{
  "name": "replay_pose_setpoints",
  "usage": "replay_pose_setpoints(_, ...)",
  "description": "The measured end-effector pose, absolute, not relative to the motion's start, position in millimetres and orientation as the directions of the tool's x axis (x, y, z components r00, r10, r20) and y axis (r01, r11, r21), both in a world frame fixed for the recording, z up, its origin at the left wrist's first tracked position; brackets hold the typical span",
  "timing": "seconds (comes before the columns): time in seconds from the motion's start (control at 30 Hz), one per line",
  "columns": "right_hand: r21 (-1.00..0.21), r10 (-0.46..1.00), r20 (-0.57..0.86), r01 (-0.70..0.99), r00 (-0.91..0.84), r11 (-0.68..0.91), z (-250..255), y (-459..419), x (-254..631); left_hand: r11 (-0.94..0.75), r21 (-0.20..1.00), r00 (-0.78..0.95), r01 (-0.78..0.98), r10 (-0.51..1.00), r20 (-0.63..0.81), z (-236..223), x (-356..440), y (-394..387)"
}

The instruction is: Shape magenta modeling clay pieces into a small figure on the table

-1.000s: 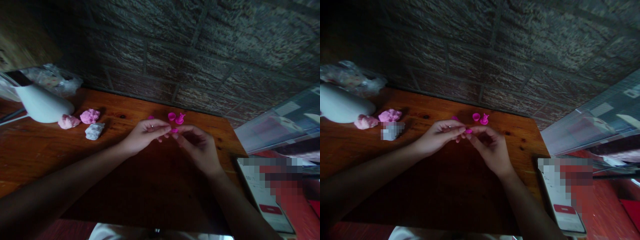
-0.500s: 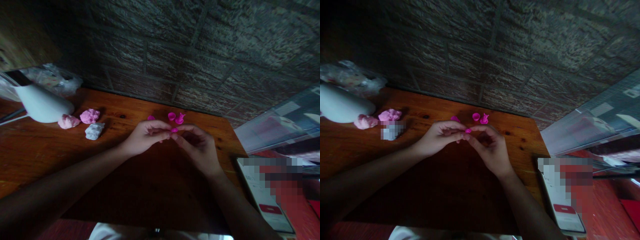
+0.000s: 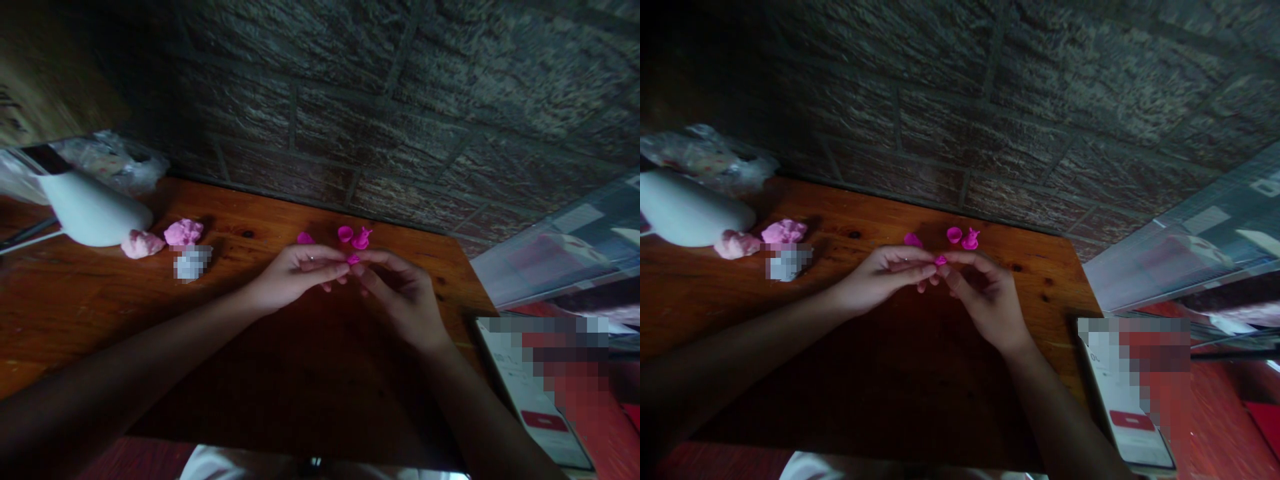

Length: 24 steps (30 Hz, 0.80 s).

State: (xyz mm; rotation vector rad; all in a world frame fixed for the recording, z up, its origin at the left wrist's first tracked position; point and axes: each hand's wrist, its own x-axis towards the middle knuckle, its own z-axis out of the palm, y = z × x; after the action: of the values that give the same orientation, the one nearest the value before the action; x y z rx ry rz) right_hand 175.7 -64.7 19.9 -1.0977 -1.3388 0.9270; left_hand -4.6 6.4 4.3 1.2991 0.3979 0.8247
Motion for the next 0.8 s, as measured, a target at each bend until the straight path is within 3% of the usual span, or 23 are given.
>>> replay_pose_setpoints(0.37, -0.959, 0.959, 0.282, 0.019, 0.031, 0.281, 24.5, -66.0, 171.2, 0.288, 0.88, 0.702, -0.377, 0.709, 0.069, 0.8, -3.2, 5.2)
replay_pose_setpoints(0.8, -0.966, 0.965, 0.259, 0.036, 0.041, 0.257, 25.5, -66.6, 168.1, 0.35, 0.856, 0.712, -0.381, 0.702, 0.03, 2.5, -3.1, 4.2)
